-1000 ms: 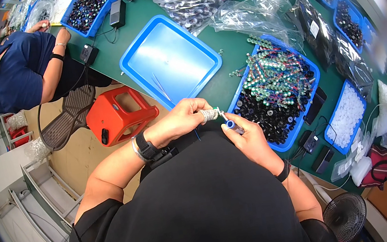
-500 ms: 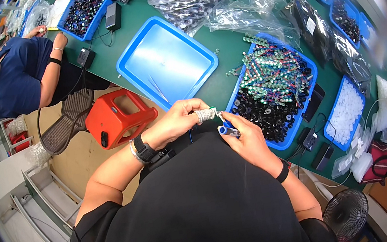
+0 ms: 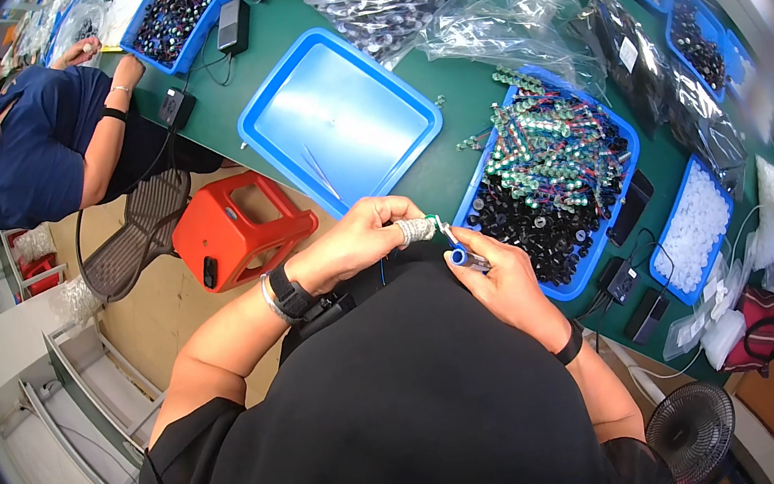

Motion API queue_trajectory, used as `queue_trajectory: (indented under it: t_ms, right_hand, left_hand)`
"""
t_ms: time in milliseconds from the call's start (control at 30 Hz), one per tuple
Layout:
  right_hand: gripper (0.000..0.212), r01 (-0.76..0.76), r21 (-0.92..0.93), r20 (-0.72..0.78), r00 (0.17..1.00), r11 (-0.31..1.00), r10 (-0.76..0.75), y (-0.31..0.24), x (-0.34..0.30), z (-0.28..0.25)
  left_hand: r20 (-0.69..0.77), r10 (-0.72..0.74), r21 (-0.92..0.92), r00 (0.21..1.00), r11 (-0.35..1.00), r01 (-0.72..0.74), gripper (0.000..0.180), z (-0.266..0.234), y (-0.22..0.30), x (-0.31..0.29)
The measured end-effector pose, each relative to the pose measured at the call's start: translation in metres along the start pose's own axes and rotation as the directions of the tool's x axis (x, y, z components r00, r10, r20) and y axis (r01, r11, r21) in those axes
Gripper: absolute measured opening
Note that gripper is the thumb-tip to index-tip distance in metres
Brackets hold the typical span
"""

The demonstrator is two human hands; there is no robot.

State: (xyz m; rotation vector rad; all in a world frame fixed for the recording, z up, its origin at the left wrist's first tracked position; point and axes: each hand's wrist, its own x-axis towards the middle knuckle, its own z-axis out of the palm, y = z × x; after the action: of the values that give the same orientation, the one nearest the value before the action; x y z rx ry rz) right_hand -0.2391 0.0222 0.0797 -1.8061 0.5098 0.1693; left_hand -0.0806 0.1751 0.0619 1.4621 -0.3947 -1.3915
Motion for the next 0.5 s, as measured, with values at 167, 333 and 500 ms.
queue_trajectory:
  t_ms: [167,333,500]
  right_hand:
    - [0.032,0.078,-0.031,-0.021,0.997,0.997,-0.078,0.005,0.001,0.001]
    - [0.035,0.152,-0.188,-0.029,0.987,0.97,-0.16,0.007,0.002,0.0]
    - [0.037,0.173,-0.451,-0.129,0.958,0.875,-0.256,0.008,0.01,-0.005]
  left_hand:
    - [0.004,-0.014,0.021,1.0,1.0,0.013,0.012,0.0,0.004,-0.003]
    - [0.006,-0.055,0.017,0.998,0.998,0.055,0.012,0.001,0.001,-0.003]
    - [-0.018,0.008,0.03,1.0,1.0,-0.008,0.011,0.003,0.006,-0.006]
